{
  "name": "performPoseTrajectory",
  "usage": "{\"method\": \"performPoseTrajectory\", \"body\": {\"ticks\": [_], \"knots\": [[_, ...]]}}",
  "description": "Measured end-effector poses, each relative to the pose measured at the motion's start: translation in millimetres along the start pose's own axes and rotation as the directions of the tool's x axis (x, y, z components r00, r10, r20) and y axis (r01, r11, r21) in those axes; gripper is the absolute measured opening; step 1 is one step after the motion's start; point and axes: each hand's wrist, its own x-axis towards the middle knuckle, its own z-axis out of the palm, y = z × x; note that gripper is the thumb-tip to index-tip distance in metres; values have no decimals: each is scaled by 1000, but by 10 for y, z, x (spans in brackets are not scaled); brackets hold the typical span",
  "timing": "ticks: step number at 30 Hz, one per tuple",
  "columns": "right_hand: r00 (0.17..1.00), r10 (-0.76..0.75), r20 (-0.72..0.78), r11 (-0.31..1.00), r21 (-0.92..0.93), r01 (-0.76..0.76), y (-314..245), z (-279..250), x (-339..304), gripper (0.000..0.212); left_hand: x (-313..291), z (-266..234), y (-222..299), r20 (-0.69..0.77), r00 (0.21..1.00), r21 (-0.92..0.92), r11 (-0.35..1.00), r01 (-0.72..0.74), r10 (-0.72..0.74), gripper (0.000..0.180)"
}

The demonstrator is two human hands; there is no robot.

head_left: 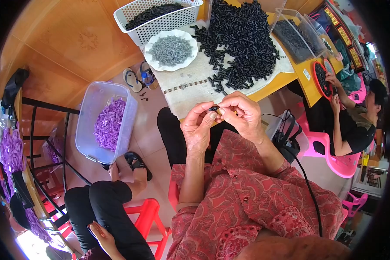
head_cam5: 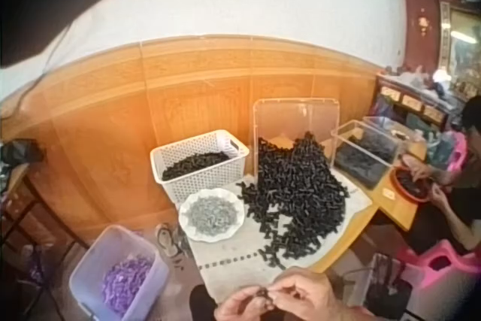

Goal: The person assembles small plastic fasteners by hand, inserting metal pins into black plastic housings.

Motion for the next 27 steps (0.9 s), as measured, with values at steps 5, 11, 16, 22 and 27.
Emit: {"method": "performPoseTrajectory", "body": {"ticks": [5, 11, 16, 22, 27], "knots": [[999, -43, 20, 996, -84, 44, -48, -6, 22, 10, -1, -5, -15, -7, 999, 107, 994, -40, 41, 22], [988, -121, 97, 943, -301, 145, -158, -34, 75, 13, -10, 17, 18, 2, 996, 188, 978, -86, 87, 19], [985, -124, 119, 937, -314, 156, -168, -49, 68, 15, -13, 13, 46, 40, 995, 228, 969, -96, 89, 17], [998, 14, 69, 996, -85, -8, -161, -4, 15, 17, -23, 7, 43, 24, 1000, -19, 1000, 16, -15, 16], [993, 99, 60, 990, 93, -104, -188, -1, 18, 16, -15, 6, 45, 30, 999, -71, 997, 27, -25, 14]]}}
